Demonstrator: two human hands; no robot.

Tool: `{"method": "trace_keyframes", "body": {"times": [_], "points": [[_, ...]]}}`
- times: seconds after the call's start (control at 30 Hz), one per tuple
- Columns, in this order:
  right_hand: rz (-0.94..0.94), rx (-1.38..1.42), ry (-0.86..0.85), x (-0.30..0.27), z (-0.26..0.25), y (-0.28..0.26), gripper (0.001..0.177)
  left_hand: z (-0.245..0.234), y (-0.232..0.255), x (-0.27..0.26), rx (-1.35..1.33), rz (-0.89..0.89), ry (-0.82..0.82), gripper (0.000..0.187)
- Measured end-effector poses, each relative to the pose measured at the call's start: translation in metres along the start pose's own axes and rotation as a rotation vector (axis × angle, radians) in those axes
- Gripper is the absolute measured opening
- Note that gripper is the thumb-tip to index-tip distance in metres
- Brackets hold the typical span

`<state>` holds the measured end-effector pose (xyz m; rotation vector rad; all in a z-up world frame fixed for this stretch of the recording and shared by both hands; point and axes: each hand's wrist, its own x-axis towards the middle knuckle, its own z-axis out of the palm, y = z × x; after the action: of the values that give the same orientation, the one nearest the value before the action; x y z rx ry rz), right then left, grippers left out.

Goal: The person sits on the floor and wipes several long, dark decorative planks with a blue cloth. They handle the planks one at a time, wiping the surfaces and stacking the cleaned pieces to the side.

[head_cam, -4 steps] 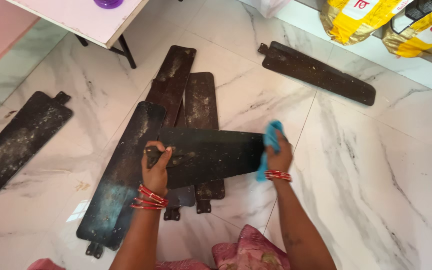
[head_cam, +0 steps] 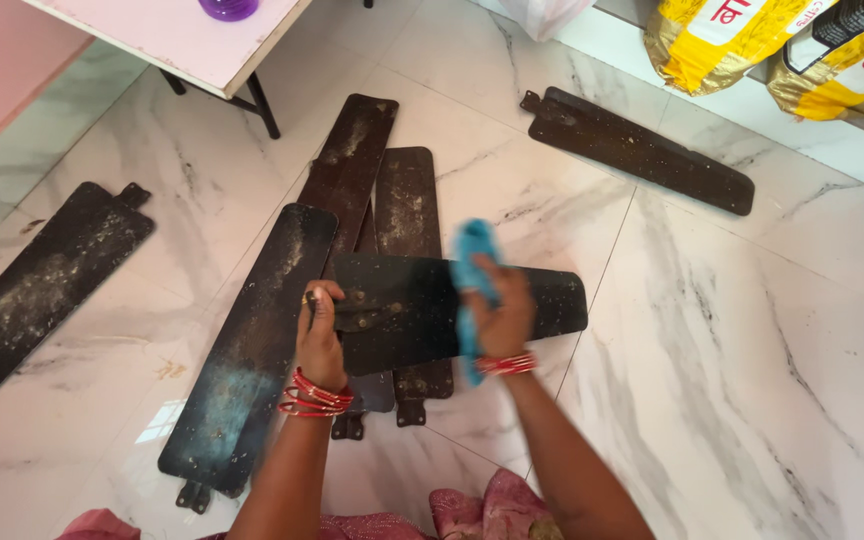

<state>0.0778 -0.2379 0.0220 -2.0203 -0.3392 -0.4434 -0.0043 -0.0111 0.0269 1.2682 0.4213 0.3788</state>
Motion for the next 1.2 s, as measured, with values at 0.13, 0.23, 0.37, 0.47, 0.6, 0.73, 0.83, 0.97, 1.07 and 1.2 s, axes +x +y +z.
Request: {"method": "trace_keyframes", "body": {"times": [0.13,0.23,0.37,0.47,0.6,0.73,0.83,0.97,1.07,1.2], "points": [[-0.155,-0.106,-0.149,-0.027,0.053,-0.066,0.041,0.008,-0.003,-0.01,0.011,0.085,0.008,0.042],[-0.188,-0.254,-0.216,-0.045,0.066,-0.078,0.047,0.006,-0.009,-0.015,-0.018,0.055,0.032,0.042],[-0.113,-0.39,-0.221,-0.052,0.066,-0.028,0.042,0.006,-0.022,-0.023,-0.152,-0.019,0.024,0.042],[0.024,-0.378,-0.163,-0.052,0.057,0.036,0.037,0.004,-0.026,-0.023,0.004,0.03,0.088,0.045],[0.035,-0.577,-0.153,-0.053,0.024,0.14,0.039,0.001,-0.029,-0.02,-0.095,-0.003,0.076,0.045],[0.205,-0.534,-0.005,-0.053,0.0,0.196,0.042,0.001,-0.022,-0.016,-0.165,-0.038,0.038,0.044],[0.221,-0.404,0.074,-0.038,0.004,0.161,0.044,0.003,-0.014,-0.013,-0.134,-0.051,0.001,0.046],[-0.084,-0.042,-0.024,-0.032,0.049,0.029,0.04,0.01,-0.009,-0.014,-0.087,-0.088,0.009,0.047],[-0.14,-0.059,-0.229,-0.03,0.063,-0.05,0.037,0.014,-0.006,-0.013,-0.141,-0.045,-0.046,0.045],[-0.184,-0.205,-0.247,-0.015,0.065,-0.053,0.034,0.012,-0.004,-0.015,-0.121,-0.078,-0.02,0.041]]}}
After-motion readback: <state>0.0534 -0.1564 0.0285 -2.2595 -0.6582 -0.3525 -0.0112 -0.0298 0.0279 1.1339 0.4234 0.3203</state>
